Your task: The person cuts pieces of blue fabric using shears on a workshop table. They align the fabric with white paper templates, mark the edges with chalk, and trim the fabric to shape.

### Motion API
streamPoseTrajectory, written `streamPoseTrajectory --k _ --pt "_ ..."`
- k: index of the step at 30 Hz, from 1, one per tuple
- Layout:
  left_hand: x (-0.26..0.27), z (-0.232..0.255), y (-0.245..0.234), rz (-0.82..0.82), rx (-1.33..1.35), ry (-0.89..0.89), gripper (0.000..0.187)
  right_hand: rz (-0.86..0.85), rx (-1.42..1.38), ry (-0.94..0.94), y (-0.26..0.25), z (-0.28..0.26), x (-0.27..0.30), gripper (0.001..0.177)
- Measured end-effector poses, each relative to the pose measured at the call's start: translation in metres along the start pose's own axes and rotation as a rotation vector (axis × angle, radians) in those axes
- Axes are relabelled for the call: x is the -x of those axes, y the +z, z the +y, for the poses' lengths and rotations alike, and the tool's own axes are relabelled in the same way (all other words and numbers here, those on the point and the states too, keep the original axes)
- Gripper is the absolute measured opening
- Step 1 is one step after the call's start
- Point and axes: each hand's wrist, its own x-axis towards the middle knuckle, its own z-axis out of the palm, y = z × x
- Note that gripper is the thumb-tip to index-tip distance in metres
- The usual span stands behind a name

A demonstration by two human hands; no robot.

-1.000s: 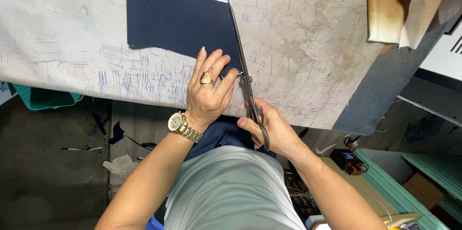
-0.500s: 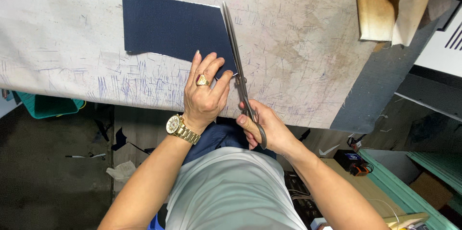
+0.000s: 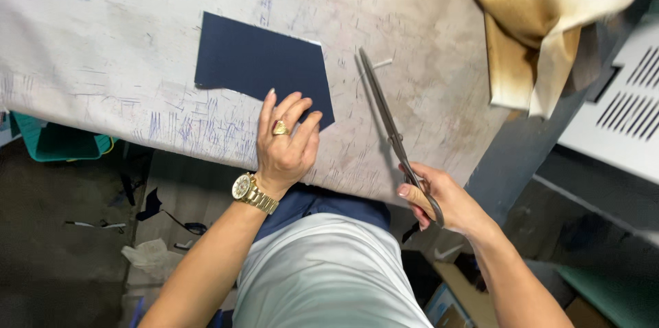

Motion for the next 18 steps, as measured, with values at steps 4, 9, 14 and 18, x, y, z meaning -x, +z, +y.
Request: streamPoseTrajectory --k 4,9,14,18 --pt "-0.004 -0.011 0.005 0.030 -0.128 -0.052 0.015 -0.093 0.145 0.081 -0.036 -0.052 -0.008 0.048" --pt "-0.016 -0.011 0.008 0.004 -0.284 -0.130 0.018 -0.274 0.578 0.297 -0.090 -0.112 -0.036 0.054" --pt "-0.025 -0.007 0.002 -0.047 -0.341 -0.153 0.014 -0.410 0.827 0.303 -0.120 -0.151 -0.067 0.064" --pt "-0.029 -0.005 -0.003 -0.111 -0.332 -0.183 0.011 -0.483 1.063 0.371 -0.121 -0.171 -0.088 0.073"
